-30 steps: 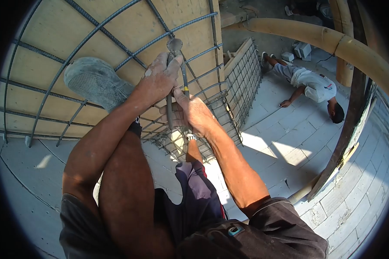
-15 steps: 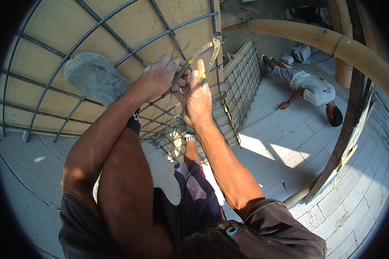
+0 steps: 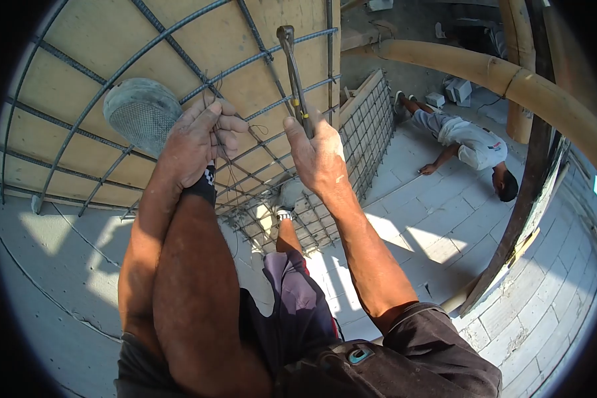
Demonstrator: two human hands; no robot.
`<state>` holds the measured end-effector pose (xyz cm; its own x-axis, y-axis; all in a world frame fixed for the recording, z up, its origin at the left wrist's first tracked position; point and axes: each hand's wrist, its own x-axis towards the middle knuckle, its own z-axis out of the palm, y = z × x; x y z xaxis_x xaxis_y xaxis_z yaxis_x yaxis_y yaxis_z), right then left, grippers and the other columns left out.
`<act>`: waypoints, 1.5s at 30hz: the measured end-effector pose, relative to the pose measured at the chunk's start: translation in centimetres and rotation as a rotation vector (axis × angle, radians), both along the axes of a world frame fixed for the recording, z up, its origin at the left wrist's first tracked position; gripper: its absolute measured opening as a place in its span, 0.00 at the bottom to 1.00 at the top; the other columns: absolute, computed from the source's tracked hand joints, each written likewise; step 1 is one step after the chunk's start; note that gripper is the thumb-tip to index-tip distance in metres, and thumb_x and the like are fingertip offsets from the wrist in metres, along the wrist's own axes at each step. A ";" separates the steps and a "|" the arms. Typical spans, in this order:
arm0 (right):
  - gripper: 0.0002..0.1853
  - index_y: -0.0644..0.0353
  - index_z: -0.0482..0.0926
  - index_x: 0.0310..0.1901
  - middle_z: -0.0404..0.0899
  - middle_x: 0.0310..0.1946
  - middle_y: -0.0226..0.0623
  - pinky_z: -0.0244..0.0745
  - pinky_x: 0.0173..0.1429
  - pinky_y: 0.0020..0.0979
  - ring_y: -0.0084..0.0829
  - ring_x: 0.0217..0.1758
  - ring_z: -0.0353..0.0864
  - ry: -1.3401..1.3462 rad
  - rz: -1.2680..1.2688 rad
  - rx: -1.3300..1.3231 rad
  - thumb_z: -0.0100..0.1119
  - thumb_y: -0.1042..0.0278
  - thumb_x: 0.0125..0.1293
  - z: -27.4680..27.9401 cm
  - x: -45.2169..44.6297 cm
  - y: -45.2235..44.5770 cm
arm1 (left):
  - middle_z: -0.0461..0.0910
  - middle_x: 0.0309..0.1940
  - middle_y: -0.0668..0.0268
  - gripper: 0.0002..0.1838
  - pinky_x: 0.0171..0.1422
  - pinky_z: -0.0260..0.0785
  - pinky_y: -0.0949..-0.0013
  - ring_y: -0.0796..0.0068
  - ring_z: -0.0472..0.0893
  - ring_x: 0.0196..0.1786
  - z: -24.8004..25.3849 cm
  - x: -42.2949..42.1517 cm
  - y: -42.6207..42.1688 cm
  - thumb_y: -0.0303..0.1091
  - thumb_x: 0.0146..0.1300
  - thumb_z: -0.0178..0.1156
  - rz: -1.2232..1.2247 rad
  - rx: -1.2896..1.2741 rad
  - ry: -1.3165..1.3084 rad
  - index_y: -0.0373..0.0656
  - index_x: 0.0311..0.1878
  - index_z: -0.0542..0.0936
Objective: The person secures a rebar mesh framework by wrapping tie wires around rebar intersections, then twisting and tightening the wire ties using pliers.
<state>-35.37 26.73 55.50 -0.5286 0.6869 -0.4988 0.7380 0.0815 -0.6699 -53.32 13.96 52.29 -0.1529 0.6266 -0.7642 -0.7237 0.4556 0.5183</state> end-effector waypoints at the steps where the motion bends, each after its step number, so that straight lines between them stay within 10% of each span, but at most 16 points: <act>1: 0.23 0.67 0.71 0.64 0.85 0.43 0.57 0.78 0.53 0.46 0.56 0.47 0.85 -0.053 -0.050 -0.124 0.57 0.61 0.74 0.9 0.2 -0.4 | 0.85 0.38 0.60 0.16 0.36 0.79 0.74 0.78 0.82 0.30 -0.3 -0.1 0.2 0.42 0.80 0.48 0.014 0.032 -0.007 0.38 0.54 0.75; 6: 0.21 0.65 0.70 0.65 0.81 0.45 0.59 0.76 0.51 0.43 0.54 0.47 0.82 0.193 -0.144 0.035 0.55 0.65 0.75 2.2 0.1 -1.3 | 0.85 0.39 0.62 0.16 0.36 0.75 0.77 0.82 0.81 0.30 -0.6 -0.2 0.2 0.44 0.81 0.45 -0.030 0.038 -0.001 0.41 0.52 0.74; 8: 0.22 0.64 0.69 0.66 0.82 0.30 0.51 0.75 0.38 0.42 0.49 0.31 0.82 0.235 -0.063 0.270 0.53 0.62 0.77 -1.1 1.1 -1.6 | 0.85 0.38 0.63 0.16 0.35 0.75 0.77 0.82 0.80 0.30 -0.5 -0.2 0.1 0.43 0.81 0.46 -0.014 0.043 -0.007 0.41 0.52 0.75; 9: 0.20 0.66 0.71 0.63 0.82 0.44 0.63 0.76 0.55 0.48 0.61 0.51 0.81 -0.134 0.031 -0.120 0.53 0.66 0.74 -0.1 1.1 -0.6 | 0.85 0.37 0.63 0.15 0.34 0.75 0.78 0.81 0.81 0.30 -0.6 -0.2 0.1 0.43 0.80 0.47 0.003 0.041 -0.011 0.40 0.53 0.75; 12: 0.20 0.68 0.71 0.62 0.82 0.39 0.62 0.74 0.51 0.51 0.63 0.46 0.81 -0.258 0.106 -0.170 0.52 0.66 0.74 -1.3 3.6 -1.9 | 0.84 0.36 0.63 0.15 0.34 0.75 0.78 0.81 0.80 0.29 -0.8 -0.6 0.6 0.42 0.80 0.47 0.030 0.062 -0.026 0.39 0.53 0.75; 18: 0.22 0.63 0.72 0.66 0.80 0.28 0.42 0.76 0.41 0.36 0.33 0.31 0.80 -0.076 -0.149 -0.166 0.51 0.59 0.78 1.9 1.8 -2.0 | 0.81 0.33 0.67 0.16 0.33 0.70 0.79 0.84 0.75 0.28 -0.7 -0.3 0.2 0.42 0.81 0.46 0.012 0.075 0.003 0.39 0.51 0.76; 22: 0.20 0.64 0.74 0.62 0.80 0.26 0.42 0.74 0.38 0.38 0.33 0.29 0.80 0.401 -0.055 0.308 0.49 0.59 0.79 -0.9 2.2 -2.5 | 0.80 0.31 0.69 0.16 0.32 0.68 0.79 0.85 0.73 0.28 -0.7 -0.3 0.2 0.43 0.80 0.47 0.001 0.095 0.006 0.40 0.49 0.76; 25: 0.17 0.63 0.75 0.58 0.84 0.40 0.59 0.78 0.49 0.48 0.60 0.45 0.84 -0.418 0.006 -0.265 0.53 0.61 0.75 -3.7 1.8 -1.0 | 0.79 0.31 0.69 0.15 0.32 0.67 0.79 0.85 0.73 0.28 -0.9 -0.3 0.2 0.42 0.80 0.47 0.018 0.089 -0.010 0.40 0.48 0.76; 33: 0.18 0.61 0.71 0.55 0.80 0.31 0.55 0.75 0.45 0.50 0.57 0.39 0.81 0.062 -0.153 -0.052 0.56 0.57 0.75 -2.1 3.5 -3.7 | 0.75 0.28 0.71 0.14 0.30 0.65 0.78 0.85 0.70 0.26 -0.9 -0.1 0.4 0.42 0.80 0.48 0.053 0.105 -0.047 0.41 0.48 0.76; 37: 0.18 0.62 0.75 0.52 0.81 0.32 0.54 0.75 0.45 0.47 0.51 0.39 0.84 -0.237 -0.119 -0.309 0.55 0.54 0.74 -8.6 3.1 -2.2 | 0.70 0.25 0.74 0.14 0.29 0.63 0.78 0.86 0.66 0.24 -0.6 0.0 0.5 0.42 0.80 0.48 0.068 0.097 -0.053 0.41 0.47 0.75; 45: 0.22 0.62 0.76 0.43 0.77 0.29 0.38 0.75 0.43 0.36 0.32 0.35 0.78 0.021 -0.299 -0.451 0.64 0.47 0.68 -2.5 1.3 -3.5 | 0.62 0.20 0.76 0.22 0.28 0.64 0.76 0.84 0.64 0.22 0.1 -0.5 1.4 0.52 0.81 0.41 0.192 0.148 -0.337 0.43 0.50 0.76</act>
